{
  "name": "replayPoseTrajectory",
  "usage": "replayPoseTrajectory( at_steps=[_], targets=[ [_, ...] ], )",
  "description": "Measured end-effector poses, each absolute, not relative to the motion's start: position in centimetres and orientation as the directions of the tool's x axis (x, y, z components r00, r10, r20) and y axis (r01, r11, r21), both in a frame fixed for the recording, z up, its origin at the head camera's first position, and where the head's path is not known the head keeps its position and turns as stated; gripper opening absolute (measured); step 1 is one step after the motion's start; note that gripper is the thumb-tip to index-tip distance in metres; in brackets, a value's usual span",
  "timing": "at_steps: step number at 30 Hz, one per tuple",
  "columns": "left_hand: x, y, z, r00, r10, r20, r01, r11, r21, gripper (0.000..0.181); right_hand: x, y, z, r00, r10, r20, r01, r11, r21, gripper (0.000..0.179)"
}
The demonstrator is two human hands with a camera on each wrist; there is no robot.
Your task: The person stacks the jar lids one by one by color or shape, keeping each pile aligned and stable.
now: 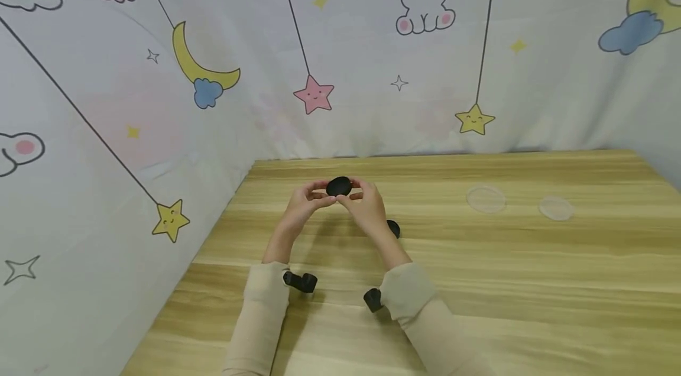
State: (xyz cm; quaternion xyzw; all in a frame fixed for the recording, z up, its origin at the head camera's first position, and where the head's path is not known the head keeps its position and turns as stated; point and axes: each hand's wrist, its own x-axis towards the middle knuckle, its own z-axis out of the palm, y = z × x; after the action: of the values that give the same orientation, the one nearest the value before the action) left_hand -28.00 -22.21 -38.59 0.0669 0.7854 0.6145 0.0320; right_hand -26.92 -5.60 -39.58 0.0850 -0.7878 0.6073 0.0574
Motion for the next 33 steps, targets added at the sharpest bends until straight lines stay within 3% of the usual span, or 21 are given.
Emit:
replayPoseTrajectory(
  at_steps=[7, 15, 19, 26, 33],
  targets=[
    [-26.9, -19.0, -38.0, -0.984, 0.159, 0.082, 0.114, 0.200, 0.973, 0.049, -26.3, -1.6, -38.8, -0.969, -0.158, 0.189, -0.226, 0.260, -0.939, 0.052],
    [-26.4, -16.4, -39.6, -0.951, 0.287, 0.113, 0.182, 0.226, 0.957, 0.044, -25.5, 3.2, -40.1, -0.959, -0.248, 0.140, -0.221, 0.339, -0.914, 0.054],
    [-26.5, -15.7, -41.1, -0.959, 0.278, 0.062, 0.133, 0.244, 0.960, 0.043, -25.7, 4.3, -41.2, -0.957, -0.283, 0.066, -0.167, 0.347, -0.923, 0.054],
    [-26.1, -15.2, -42.7, -0.963, 0.267, 0.049, 0.120, 0.258, 0.959, 0.059, -26.4, 5.3, -42.3, -0.934, -0.357, 0.008, -0.145, 0.358, -0.923, 0.053],
    [-26.5, -14.3, -44.0, -0.968, 0.235, 0.086, 0.166, 0.345, 0.924, 0.048, -27.2, 6.3, -42.7, -0.914, -0.406, 0.004, -0.175, 0.384, -0.907, 0.052]
  ],
)
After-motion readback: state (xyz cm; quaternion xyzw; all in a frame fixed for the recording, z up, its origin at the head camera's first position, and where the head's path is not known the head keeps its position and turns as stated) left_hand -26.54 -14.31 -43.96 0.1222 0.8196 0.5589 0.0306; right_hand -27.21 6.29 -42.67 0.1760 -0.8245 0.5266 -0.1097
